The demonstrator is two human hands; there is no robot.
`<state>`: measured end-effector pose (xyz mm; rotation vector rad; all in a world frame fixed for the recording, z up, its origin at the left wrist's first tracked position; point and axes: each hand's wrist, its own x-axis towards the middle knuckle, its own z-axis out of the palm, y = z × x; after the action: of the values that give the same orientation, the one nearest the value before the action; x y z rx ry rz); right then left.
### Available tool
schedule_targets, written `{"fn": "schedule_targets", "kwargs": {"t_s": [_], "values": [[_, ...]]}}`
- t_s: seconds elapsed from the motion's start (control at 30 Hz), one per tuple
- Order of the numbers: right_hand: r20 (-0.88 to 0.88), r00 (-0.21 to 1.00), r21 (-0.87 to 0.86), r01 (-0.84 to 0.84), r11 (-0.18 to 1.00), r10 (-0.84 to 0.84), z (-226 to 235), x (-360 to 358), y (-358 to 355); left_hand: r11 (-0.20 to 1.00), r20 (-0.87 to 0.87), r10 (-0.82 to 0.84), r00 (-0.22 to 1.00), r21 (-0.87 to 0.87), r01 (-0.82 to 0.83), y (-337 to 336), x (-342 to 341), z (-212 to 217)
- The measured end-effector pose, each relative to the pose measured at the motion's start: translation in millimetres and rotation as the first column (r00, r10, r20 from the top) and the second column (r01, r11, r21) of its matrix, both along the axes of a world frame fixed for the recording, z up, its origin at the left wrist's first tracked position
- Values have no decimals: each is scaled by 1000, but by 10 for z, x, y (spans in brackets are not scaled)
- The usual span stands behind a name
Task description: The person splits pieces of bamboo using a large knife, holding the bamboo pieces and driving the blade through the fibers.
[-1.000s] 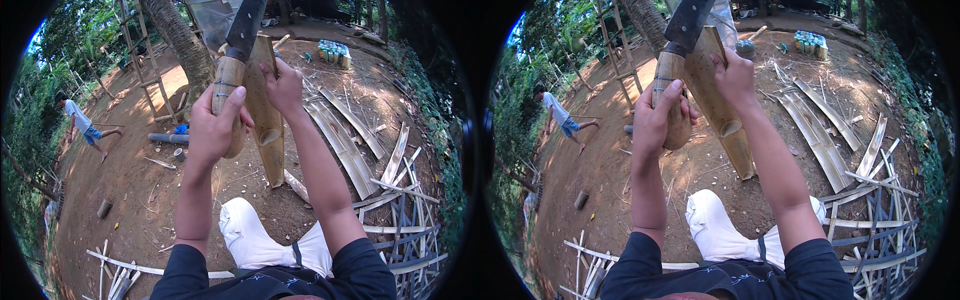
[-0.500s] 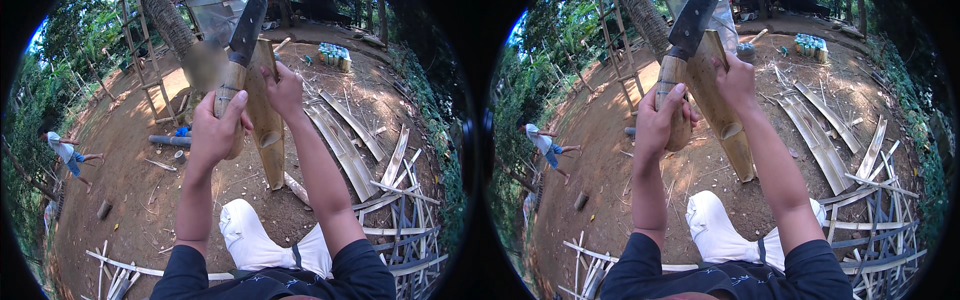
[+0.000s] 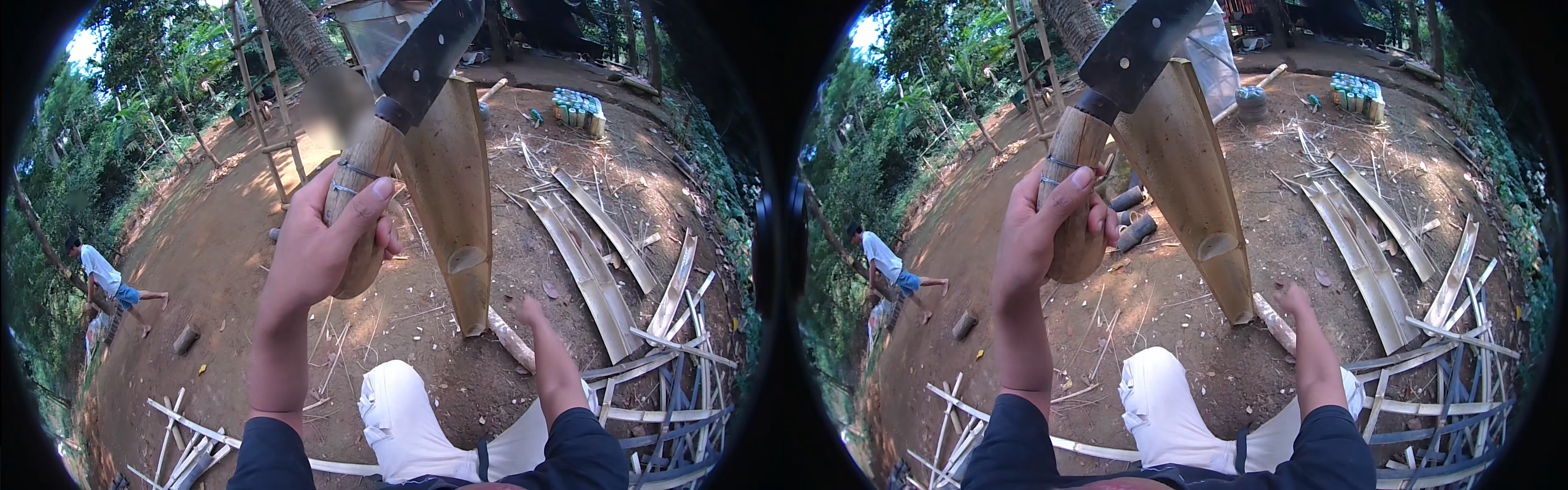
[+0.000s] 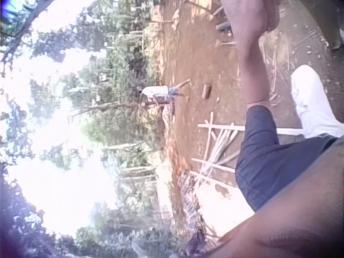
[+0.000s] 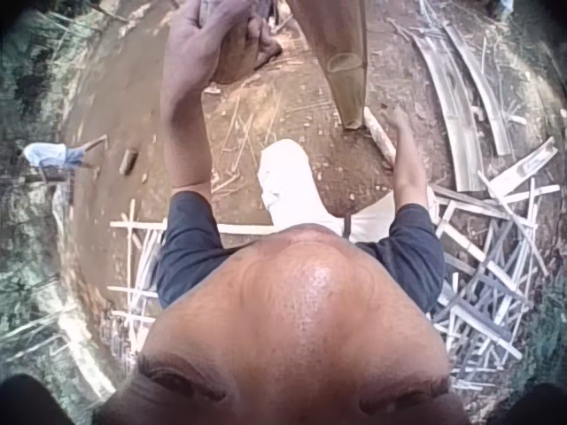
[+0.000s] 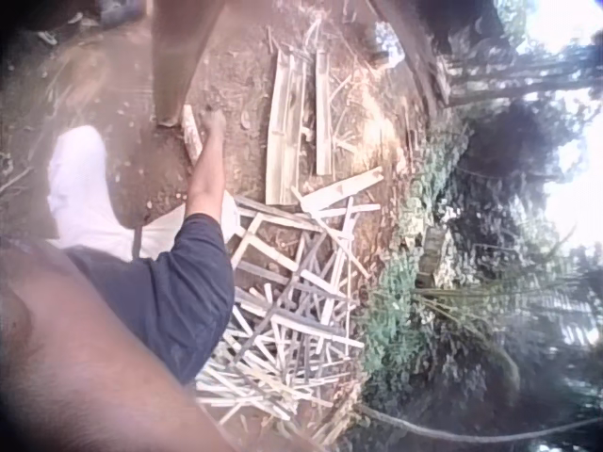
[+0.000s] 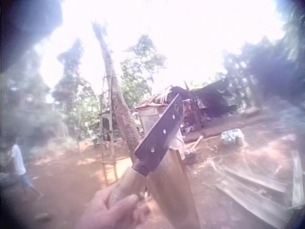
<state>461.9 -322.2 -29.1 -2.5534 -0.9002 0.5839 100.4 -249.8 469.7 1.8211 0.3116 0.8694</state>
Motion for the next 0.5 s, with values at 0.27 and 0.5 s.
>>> {"fn": "schedule_targets", "kwargs": {"t_s": [0.27, 0.5], "values": [[22, 994, -308, -99, 946, 111, -1323, -1026, -459, 994, 32, 102, 994, -50, -100, -235, -344, 17], [-293, 949, -279, 33, 960, -118, -1173, -862, -654, 995, 32, 99, 995, -17, -99, -267, -271, 8]]}}
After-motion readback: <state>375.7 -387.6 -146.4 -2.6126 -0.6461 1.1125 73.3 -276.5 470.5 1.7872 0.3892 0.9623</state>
